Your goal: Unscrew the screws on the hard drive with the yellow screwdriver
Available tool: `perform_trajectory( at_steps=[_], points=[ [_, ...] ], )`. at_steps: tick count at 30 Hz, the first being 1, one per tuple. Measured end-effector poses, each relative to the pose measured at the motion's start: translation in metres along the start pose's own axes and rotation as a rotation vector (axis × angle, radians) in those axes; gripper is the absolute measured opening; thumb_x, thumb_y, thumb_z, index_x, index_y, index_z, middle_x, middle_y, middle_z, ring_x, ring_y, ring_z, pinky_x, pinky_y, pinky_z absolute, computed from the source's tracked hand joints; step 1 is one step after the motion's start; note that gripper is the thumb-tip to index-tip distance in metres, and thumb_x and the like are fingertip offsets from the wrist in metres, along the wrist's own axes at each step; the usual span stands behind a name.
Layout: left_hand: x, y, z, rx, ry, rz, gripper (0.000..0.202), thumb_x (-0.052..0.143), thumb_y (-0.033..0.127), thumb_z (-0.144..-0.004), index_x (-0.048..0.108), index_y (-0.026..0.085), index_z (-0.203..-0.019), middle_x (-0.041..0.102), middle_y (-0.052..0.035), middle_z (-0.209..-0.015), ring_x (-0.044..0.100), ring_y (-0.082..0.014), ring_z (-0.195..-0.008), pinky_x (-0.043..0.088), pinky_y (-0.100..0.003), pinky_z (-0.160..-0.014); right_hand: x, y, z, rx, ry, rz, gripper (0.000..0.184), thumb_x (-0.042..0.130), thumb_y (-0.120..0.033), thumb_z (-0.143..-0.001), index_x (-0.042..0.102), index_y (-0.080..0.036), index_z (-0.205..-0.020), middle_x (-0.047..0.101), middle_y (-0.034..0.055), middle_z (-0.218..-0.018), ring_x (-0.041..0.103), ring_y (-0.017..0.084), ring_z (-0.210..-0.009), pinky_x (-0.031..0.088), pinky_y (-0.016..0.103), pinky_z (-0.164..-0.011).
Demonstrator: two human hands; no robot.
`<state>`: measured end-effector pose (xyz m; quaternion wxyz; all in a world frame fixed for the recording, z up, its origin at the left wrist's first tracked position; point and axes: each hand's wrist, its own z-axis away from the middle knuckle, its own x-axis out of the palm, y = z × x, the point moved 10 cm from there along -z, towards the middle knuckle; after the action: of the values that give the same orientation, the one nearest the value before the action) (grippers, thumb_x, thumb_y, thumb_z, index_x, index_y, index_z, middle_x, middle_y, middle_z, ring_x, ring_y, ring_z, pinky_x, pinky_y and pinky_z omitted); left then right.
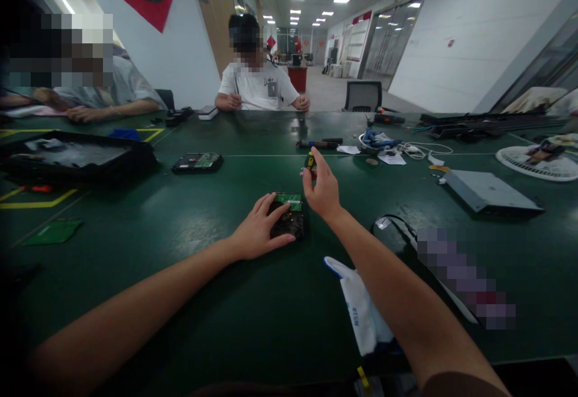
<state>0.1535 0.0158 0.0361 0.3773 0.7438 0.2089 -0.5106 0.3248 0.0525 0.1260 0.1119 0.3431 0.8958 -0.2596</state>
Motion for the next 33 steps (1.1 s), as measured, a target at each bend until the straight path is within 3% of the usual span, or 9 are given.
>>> perform_trajectory(
  at_steps=[6, 11, 19, 23, 27, 29, 33],
  points=[
    [-0.001, 0.001, 0.000, 0.005, 0.006, -0.005, 0.096, 0.050, 0.087, -0.087, 0.039, 0.027, -0.161, 0.012, -0.0121, -0.175, 0.008, -0.0448, -0.160, 0.022, -0.063, -0.127, -0.010, -0.002, 0.000, 0.008, 0.067, 0.055, 0.052, 0.065, -0.040, -0.098, 0.049, -0.029, -0.146, 0.063, 0.0107, -0.121, 0.068, 0.020, -0.078, 0.065, 0.042, -0.074],
    [-0.001, 0.001, 0.000, 0.004, 0.016, 0.006, 0.093, 0.052, 0.085, -0.087, 0.040, 0.029, -0.161, 0.013, -0.0108, -0.175, 0.010, -0.0454, -0.159, 0.024, -0.064, -0.126, -0.003, -0.004, 0.000, -0.020, 0.026, -0.014, 0.051, 0.051, -0.030, -0.103, 0.040, -0.027, -0.153, 0.061, 0.0149, -0.135, 0.075, 0.023, -0.092, 0.064, 0.045, -0.086],
    [-0.001, 0.000, 0.000, -0.002, 0.002, 0.000, 0.096, 0.049, 0.087, -0.087, 0.038, 0.028, -0.162, 0.012, -0.0120, -0.175, 0.009, -0.0449, -0.160, 0.024, -0.063, -0.126, -0.003, 0.005, -0.001, 0.004, 0.064, 0.027, 0.065, 0.056, -0.031, -0.099, 0.034, -0.025, -0.160, 0.059, 0.0168, -0.136, 0.071, 0.027, -0.095, 0.065, 0.049, -0.084],
    [-0.001, 0.000, 0.000, 0.001, 0.013, 0.003, 0.095, 0.052, 0.086, -0.087, 0.039, 0.029, -0.161, 0.013, -0.0107, -0.175, 0.009, -0.0447, -0.159, 0.024, -0.063, -0.126, -0.007, 0.001, -0.002, -0.006, 0.079, 0.058, 0.061, 0.060, -0.033, -0.097, 0.041, -0.025, -0.155, 0.059, 0.0161, -0.129, 0.068, 0.029, -0.098, 0.064, 0.052, -0.086],
    [-0.001, 0.001, 0.000, 0.003, 0.015, 0.005, 0.094, 0.052, 0.085, -0.087, 0.039, 0.029, -0.161, 0.013, -0.0105, -0.175, 0.009, -0.0445, -0.160, 0.024, -0.063, -0.126, -0.011, -0.005, -0.002, -0.006, 0.091, 0.073, 0.055, 0.065, -0.039, -0.096, 0.048, -0.027, -0.147, 0.060, 0.0125, -0.119, 0.066, 0.025, -0.086, 0.065, 0.049, -0.078],
    [-0.001, 0.001, 0.000, 0.001, 0.016, 0.007, 0.094, 0.052, 0.085, -0.087, 0.039, 0.029, -0.161, 0.012, -0.0110, -0.175, 0.010, -0.0451, -0.159, 0.024, -0.064, -0.126, -0.011, -0.008, -0.002, -0.012, 0.084, 0.075, 0.053, 0.062, -0.039, -0.098, 0.048, -0.027, -0.148, 0.060, 0.0126, -0.119, 0.066, 0.023, -0.081, 0.065, 0.047, -0.076],
    [-0.001, 0.000, 0.000, -0.004, 0.005, 0.006, 0.094, 0.050, 0.086, -0.087, 0.038, 0.029, -0.162, 0.011, -0.0112, -0.175, 0.009, -0.0455, -0.160, 0.024, -0.064, -0.126, -0.005, -0.007, 0.000, -0.026, 0.039, 0.029, 0.052, 0.048, -0.035, -0.105, 0.040, -0.026, -0.155, 0.060, 0.0154, -0.132, 0.073, 0.022, -0.086, 0.064, 0.046, -0.086]
  ],
)
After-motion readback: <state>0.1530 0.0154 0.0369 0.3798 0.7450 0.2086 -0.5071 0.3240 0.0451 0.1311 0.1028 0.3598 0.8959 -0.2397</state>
